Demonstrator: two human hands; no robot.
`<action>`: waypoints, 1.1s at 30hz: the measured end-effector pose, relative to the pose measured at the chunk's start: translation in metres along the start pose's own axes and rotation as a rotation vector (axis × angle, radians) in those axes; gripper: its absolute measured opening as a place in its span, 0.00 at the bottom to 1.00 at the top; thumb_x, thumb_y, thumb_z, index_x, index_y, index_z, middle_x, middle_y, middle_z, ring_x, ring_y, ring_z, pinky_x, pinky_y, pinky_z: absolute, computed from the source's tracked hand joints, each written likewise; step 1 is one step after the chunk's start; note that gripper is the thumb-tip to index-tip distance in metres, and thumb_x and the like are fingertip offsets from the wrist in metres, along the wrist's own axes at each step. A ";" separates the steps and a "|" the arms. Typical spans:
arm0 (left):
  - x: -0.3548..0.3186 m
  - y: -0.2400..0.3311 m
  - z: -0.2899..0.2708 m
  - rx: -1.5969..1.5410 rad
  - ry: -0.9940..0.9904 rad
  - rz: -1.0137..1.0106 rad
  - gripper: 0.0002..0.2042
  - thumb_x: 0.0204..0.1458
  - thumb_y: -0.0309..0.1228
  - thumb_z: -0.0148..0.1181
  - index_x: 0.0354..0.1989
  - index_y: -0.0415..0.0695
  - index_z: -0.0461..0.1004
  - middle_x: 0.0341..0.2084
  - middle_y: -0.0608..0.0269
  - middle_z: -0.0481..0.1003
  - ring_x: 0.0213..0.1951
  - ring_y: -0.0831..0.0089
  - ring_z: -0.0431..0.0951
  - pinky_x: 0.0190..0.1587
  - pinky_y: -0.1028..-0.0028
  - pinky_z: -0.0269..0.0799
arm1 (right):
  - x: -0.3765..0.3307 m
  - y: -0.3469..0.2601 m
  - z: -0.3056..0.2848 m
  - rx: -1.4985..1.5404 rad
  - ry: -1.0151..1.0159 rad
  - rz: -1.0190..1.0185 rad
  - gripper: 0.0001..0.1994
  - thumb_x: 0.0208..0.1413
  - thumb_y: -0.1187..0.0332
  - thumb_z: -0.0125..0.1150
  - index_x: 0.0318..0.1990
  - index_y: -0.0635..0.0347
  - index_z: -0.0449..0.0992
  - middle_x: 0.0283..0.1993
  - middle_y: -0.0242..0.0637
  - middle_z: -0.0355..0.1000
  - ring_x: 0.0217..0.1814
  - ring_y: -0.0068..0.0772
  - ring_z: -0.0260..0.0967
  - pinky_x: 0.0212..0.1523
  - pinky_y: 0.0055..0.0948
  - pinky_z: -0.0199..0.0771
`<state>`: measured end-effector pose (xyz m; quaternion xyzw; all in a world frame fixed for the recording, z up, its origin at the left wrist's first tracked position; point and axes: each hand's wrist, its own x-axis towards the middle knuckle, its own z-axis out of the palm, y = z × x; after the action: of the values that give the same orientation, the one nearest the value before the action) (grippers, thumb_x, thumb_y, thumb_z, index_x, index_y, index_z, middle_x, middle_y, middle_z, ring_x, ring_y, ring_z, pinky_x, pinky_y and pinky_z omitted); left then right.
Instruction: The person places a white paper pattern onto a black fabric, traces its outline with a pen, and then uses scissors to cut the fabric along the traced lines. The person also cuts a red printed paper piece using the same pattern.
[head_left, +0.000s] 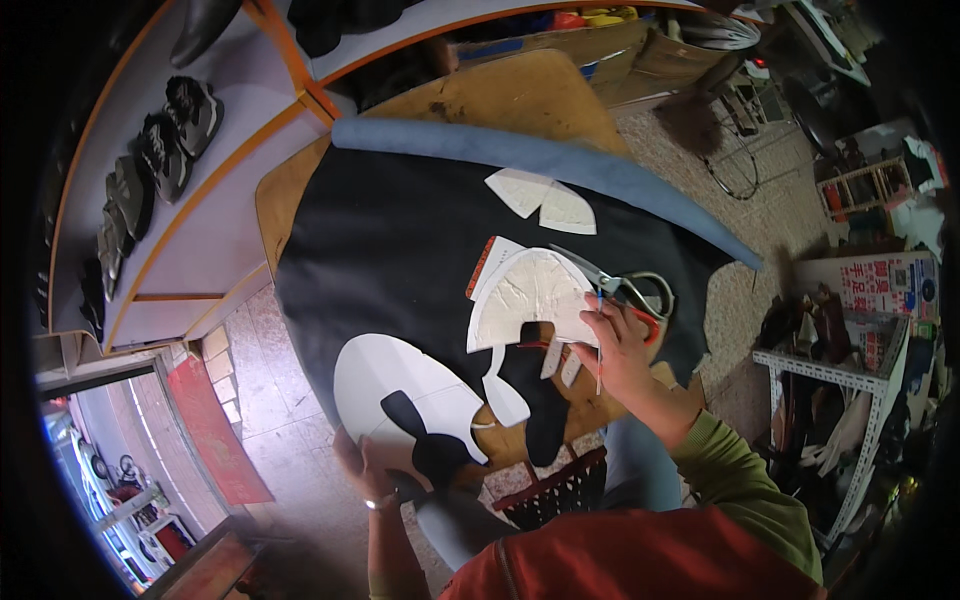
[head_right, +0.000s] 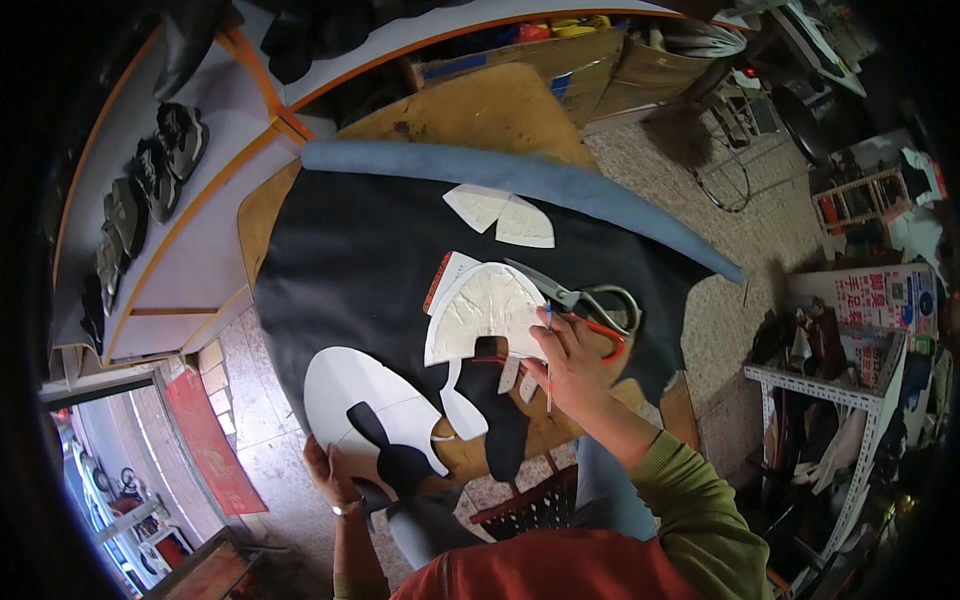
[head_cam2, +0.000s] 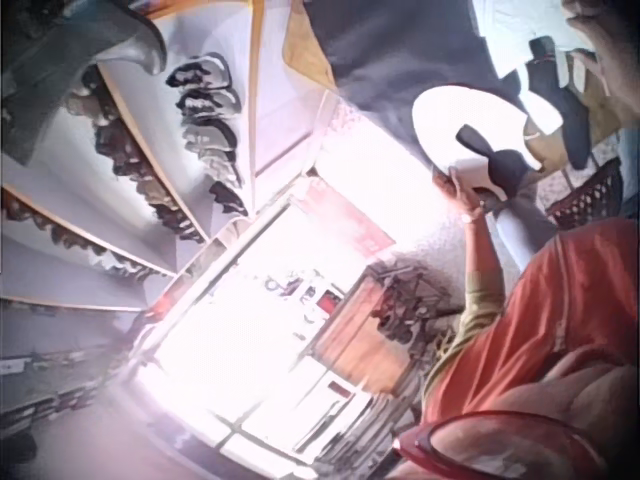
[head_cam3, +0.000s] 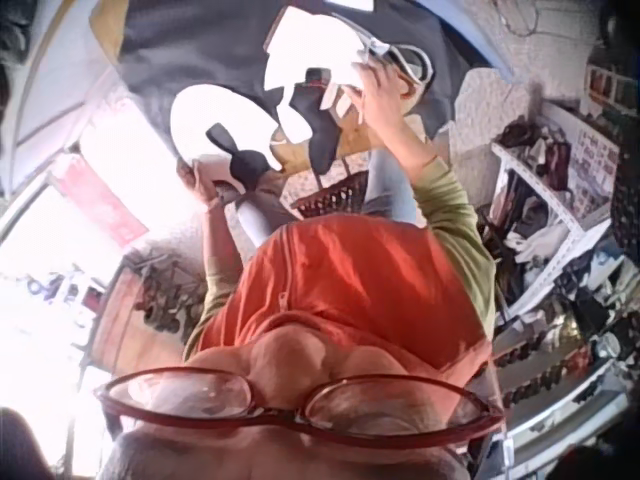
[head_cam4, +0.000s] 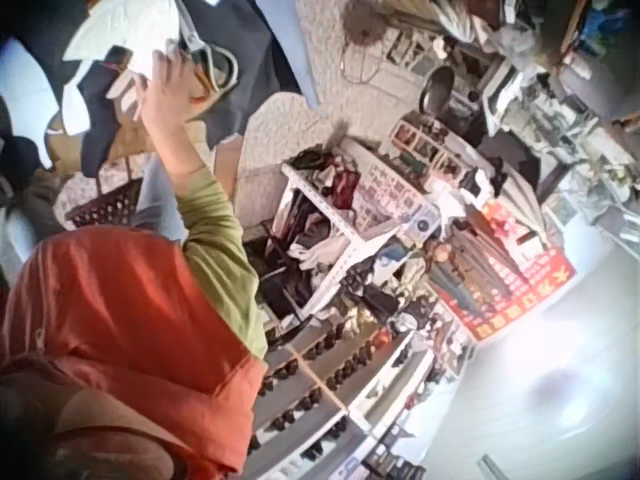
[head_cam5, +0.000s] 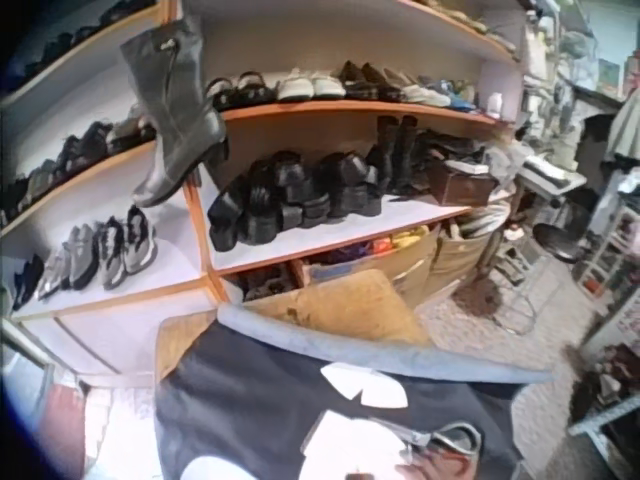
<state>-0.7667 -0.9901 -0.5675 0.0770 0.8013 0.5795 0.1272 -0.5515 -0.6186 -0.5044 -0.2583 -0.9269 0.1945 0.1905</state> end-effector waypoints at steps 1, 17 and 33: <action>0.003 0.002 0.000 0.001 -0.041 0.010 0.21 0.57 0.30 0.55 0.57 0.33 0.64 0.53 0.53 0.69 0.54 0.64 0.69 0.56 0.65 0.64 | 0.001 -0.004 -0.011 0.025 0.013 -0.009 0.26 0.36 0.72 0.74 0.46 0.62 0.70 0.59 0.42 0.66 0.55 0.52 0.65 0.54 0.44 0.68; -0.067 0.408 0.123 -0.883 -0.798 -0.612 0.23 0.66 0.43 0.41 0.59 0.37 0.66 0.53 0.54 0.73 0.53 0.65 0.73 0.56 0.62 0.67 | 0.000 -0.108 -0.368 0.390 0.332 -0.232 0.23 0.41 0.76 0.74 0.45 0.64 0.69 0.55 0.53 0.67 0.55 0.53 0.70 0.51 0.41 0.75; -0.256 0.676 0.323 -0.524 -1.171 0.177 0.13 0.59 0.30 0.59 0.49 0.35 0.75 0.38 0.68 0.78 0.37 0.84 0.73 0.43 0.79 0.69 | -0.133 -0.033 -0.621 0.833 0.820 0.380 0.26 0.53 0.72 0.66 0.59 0.63 0.63 0.58 0.43 0.65 0.53 0.30 0.68 0.53 0.30 0.70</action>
<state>-0.4439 -0.5521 0.0077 0.4125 0.4219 0.6264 0.5093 -0.1776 -0.5557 0.0061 -0.3765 -0.5621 0.4558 0.5784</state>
